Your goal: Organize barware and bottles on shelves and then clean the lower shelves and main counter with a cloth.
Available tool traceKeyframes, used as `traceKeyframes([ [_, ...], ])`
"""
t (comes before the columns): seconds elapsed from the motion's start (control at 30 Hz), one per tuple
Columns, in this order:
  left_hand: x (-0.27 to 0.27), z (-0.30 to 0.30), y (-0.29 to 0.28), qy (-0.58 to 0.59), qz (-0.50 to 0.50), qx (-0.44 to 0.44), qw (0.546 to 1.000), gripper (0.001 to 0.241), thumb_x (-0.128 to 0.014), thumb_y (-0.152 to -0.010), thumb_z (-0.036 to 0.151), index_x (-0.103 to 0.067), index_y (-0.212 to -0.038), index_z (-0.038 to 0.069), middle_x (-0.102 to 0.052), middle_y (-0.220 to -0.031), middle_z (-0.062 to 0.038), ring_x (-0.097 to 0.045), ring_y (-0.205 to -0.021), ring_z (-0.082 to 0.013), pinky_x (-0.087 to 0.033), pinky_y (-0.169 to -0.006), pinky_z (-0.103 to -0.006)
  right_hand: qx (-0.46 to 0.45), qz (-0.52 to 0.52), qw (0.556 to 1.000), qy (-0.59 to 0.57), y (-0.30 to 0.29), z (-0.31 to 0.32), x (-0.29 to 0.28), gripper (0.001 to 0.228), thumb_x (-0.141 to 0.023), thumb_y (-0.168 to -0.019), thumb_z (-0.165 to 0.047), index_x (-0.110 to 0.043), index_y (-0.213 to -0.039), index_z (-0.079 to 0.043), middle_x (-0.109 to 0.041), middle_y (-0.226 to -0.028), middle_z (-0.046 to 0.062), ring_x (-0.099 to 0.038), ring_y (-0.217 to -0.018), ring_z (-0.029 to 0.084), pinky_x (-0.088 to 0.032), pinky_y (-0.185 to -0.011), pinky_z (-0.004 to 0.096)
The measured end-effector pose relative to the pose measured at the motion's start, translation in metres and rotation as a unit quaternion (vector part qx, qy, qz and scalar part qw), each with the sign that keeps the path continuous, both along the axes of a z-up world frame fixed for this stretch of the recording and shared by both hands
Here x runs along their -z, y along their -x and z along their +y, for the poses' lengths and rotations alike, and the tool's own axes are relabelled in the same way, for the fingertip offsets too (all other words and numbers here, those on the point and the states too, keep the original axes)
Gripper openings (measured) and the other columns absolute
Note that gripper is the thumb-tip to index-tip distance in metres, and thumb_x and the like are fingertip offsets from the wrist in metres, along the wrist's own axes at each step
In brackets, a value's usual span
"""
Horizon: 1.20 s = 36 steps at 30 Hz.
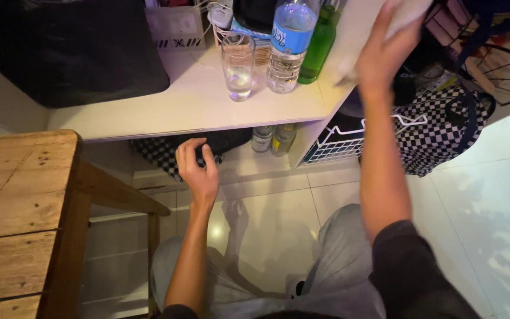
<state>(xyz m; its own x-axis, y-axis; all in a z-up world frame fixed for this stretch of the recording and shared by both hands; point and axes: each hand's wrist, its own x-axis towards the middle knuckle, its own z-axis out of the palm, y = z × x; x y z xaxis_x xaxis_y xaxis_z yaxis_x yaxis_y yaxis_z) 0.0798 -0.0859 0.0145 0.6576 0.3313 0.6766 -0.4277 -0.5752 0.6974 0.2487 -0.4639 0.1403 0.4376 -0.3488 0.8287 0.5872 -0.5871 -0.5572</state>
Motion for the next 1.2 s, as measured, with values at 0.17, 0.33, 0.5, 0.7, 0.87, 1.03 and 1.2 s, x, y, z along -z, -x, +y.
traceKeyframes([
  [0.17, -0.003, 0.002, 0.003, -0.001, 0.001, -0.001, 1.0, 0.012, -0.065, -0.097, 0.0, -0.066, -0.108, 0.0, -0.066, -0.112, -0.016, -0.061, -0.107, -0.0364, -0.049, -0.096, -0.0454, 0.132, 0.117, 0.983, 0.049, -0.023, -0.031, -0.015, 0.048, -0.061, -0.113, -0.025, -0.045, -0.14, 0.012, -0.058, -0.141, 0.029, -0.058, -0.135, 0.035, -0.043, -0.124, 0.039],
  [0.33, -0.01, 0.001, 0.005, 0.005, -0.003, 0.0, 1.0, 0.012, -0.066, -0.098, 0.001, -0.067, -0.109, 0.0, -0.067, -0.111, -0.016, -0.061, -0.106, -0.0356, -0.049, -0.095, -0.0451, 0.135, 0.083, 0.986, 0.048, -0.027, -0.023, -0.015, 0.054, -0.062, -0.114, -0.025, -0.038, -0.145, 0.012, -0.054, -0.147, 0.03, -0.054, -0.141, 0.036, -0.039, -0.126, 0.041],
  [0.5, -0.014, -0.008, 0.008, 0.02, -0.008, 0.012, 1.0, 0.01, -0.065, -0.098, 0.002, -0.067, -0.108, -0.001, -0.066, -0.111, -0.016, -0.061, -0.107, -0.0356, -0.049, -0.096, -0.0447, 0.154, 0.033, 0.987, 0.042, -0.029, -0.023, -0.02, 0.062, -0.063, -0.116, -0.024, -0.029, -0.153, 0.012, -0.048, -0.155, 0.031, -0.048, -0.149, 0.037, -0.034, -0.129, 0.044],
  [0.7, -0.006, -0.006, 0.006, 0.023, -0.008, 0.013, 1.0, 0.01, -0.065, -0.097, 0.001, -0.068, -0.106, 0.0, -0.067, -0.109, -0.016, -0.062, -0.106, -0.0354, -0.05, -0.096, -0.0443, 0.171, -0.034, 0.984, 0.037, -0.046, -0.013, -0.037, 0.071, -0.064, -0.118, -0.023, -0.021, -0.161, 0.012, -0.041, -0.164, 0.031, -0.043, -0.157, 0.038, -0.028, -0.133, 0.046],
  [0.87, -0.002, -0.008, 0.002, 0.007, -0.009, 0.016, 1.0, 0.01, -0.066, -0.097, 0.001, -0.067, -0.106, 0.0, -0.067, -0.109, -0.016, -0.062, -0.106, -0.0362, -0.049, -0.096, -0.045, 0.172, -0.04, 0.981, 0.081, 0.005, 0.038, 0.044, 0.066, -0.064, -0.112, -0.018, -0.027, -0.157, 0.011, -0.032, -0.164, 0.035, -0.035, -0.155, 0.049, -0.028, -0.131, 0.047],
  [1.03, -0.008, -0.011, 0.004, 0.011, 0.0, 0.012, 1.0, 0.01, -0.065, -0.097, 0.001, -0.067, -0.107, -0.001, -0.067, -0.11, -0.016, -0.062, -0.106, -0.0359, -0.049, -0.095, -0.045, 0.198, 0.094, 0.968, 0.118, 0.018, 0.04, 0.137, 0.072, -0.066, -0.108, -0.019, -0.022, -0.152, 0.018, -0.027, -0.153, 0.049, -0.041, -0.137, 0.063, -0.037, -0.117, 0.056],
  [1.2, -0.003, -0.004, 0.009, 0.019, 0.009, 0.0, 1.0, 0.011, -0.065, -0.097, 0.002, -0.068, -0.107, 0.0, -0.066, -0.109, -0.016, -0.062, -0.106, -0.0354, -0.049, -0.096, -0.0449, 0.225, 0.15, 0.946, 0.175, 0.009, 0.02, 0.144, 0.076, -0.066, -0.11, -0.02, -0.018, -0.151, 0.022, -0.024, -0.155, 0.048, -0.03, -0.146, 0.061, -0.022, -0.126, 0.056],
])
